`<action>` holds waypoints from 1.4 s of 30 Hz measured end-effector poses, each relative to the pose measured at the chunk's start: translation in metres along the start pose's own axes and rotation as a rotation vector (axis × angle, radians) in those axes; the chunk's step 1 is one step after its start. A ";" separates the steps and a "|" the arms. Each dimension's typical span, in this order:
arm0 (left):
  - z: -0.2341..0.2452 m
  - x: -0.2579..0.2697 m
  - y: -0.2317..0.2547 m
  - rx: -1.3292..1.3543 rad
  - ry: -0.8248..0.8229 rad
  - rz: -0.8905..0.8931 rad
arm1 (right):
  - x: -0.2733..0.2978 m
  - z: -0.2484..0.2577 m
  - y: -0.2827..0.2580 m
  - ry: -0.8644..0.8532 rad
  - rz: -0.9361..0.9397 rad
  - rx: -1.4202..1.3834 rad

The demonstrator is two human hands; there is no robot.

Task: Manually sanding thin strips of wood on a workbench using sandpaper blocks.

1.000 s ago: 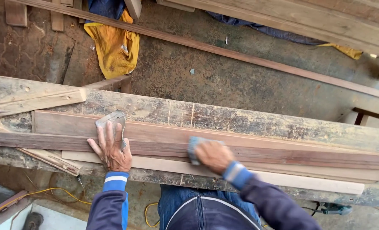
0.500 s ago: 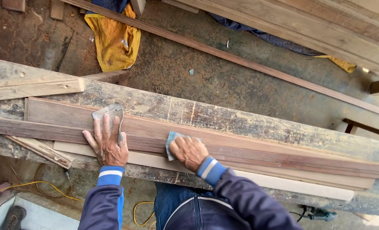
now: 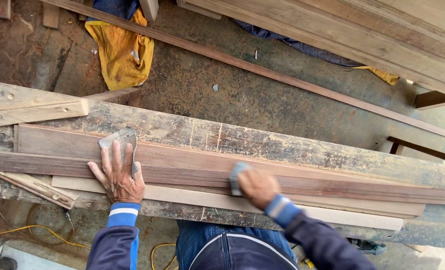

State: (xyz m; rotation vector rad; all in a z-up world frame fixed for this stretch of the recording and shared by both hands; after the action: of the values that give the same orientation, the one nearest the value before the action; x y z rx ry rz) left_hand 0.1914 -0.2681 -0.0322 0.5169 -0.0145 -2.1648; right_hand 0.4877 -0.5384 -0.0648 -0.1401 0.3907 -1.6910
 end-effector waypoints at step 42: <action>0.003 -0.006 0.002 0.008 -0.020 0.014 | 0.018 0.017 0.044 -0.014 0.122 -0.006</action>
State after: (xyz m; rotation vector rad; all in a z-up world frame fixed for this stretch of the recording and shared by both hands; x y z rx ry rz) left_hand 0.1953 -0.2650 -0.0266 0.4987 -0.0372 -2.1565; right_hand 0.5314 -0.5642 -0.0660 -0.1301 0.3868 -1.5679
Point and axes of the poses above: each hand's wrist, its own x-axis away from the middle knuckle, its own z-axis out of the back of the hand, y = z × x, the point moved 1 cm from there along -x, towards the middle knuckle, and after that the axes turned 14 degrees about y, right-handed, at the moved point
